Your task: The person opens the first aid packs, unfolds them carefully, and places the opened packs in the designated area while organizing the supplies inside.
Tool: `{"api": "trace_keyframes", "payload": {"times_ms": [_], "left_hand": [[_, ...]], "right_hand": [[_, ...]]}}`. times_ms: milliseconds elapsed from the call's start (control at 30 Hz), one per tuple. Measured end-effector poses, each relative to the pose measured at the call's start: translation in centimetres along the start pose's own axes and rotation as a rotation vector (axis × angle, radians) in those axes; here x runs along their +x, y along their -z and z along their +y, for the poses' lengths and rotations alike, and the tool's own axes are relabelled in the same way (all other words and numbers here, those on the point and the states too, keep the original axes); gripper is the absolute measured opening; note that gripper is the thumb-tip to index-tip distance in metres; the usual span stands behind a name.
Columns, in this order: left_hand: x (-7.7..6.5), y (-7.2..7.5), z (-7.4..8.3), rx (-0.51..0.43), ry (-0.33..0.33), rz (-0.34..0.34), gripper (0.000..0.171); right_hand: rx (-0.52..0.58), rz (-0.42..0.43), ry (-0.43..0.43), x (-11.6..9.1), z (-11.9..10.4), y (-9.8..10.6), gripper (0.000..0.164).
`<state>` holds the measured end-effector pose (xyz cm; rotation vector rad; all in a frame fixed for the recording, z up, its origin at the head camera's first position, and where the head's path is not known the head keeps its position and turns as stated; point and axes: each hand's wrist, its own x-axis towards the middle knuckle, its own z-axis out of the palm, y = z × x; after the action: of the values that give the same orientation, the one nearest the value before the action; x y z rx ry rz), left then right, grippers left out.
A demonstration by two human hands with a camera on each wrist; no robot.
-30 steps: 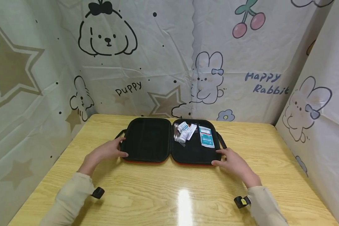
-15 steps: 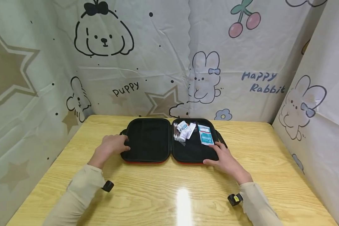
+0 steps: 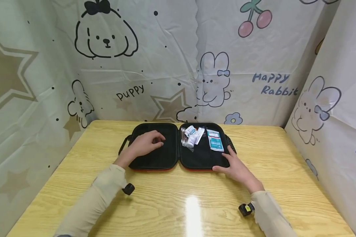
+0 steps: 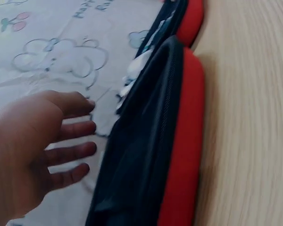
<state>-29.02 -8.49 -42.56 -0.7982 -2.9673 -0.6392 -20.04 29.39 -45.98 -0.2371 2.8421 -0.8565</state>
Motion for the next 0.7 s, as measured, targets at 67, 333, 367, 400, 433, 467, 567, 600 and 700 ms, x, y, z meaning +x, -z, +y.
{"api": "trace_keyframes", "payload": {"times_ms": [67, 333, 367, 400, 433, 467, 567, 600, 700], "left_hand": [[0.8, -0.7, 0.6, -0.009, -0.023, -0.002, 0.024], [3.3, -2.8, 3.1, -0.017, -0.079, -0.007, 0.024], [3.6, -3.0, 3.4, -0.021, -0.080, -0.011, 0.024], [3.9, -3.2, 3.7, -0.025, -0.080, -0.015, 0.024], [4.2, -3.4, 3.9, -0.029, -0.081, -0.019, 0.025], [4.5, -3.6, 4.2, -0.031, -0.085, -0.017, 0.026], [5.6, -4.1, 4.8, -0.005, -0.089, -0.013, 0.029], [6.0, -4.3, 4.9, 0.003, -0.094, -0.007, 0.030], [7.0, -4.9, 5.1, 0.019, -0.100, 0.006, 0.034]], "right_hand": [[0.001, 0.001, -0.002, 0.0, 0.1, -0.1, 0.095], [0.000, 0.002, -0.005, 0.2, 0.1, -0.5, 0.091], [-0.002, 0.000, -0.006, 0.2, 0.1, -0.5, 0.091], [-0.003, -0.002, -0.007, 0.2, 0.1, -0.6, 0.091], [-0.003, -0.002, -0.008, 0.2, 0.0, -0.6, 0.091], [-0.004, -0.002, -0.007, 0.1, 0.0, -0.6, 0.091], [0.000, -0.002, -0.004, 0.1, -0.1, -0.5, 0.090], [0.000, -0.001, -0.005, 0.1, -0.1, -0.4, 0.090], [0.001, 0.000, -0.009, 0.2, -0.2, -0.3, 0.090]]}}
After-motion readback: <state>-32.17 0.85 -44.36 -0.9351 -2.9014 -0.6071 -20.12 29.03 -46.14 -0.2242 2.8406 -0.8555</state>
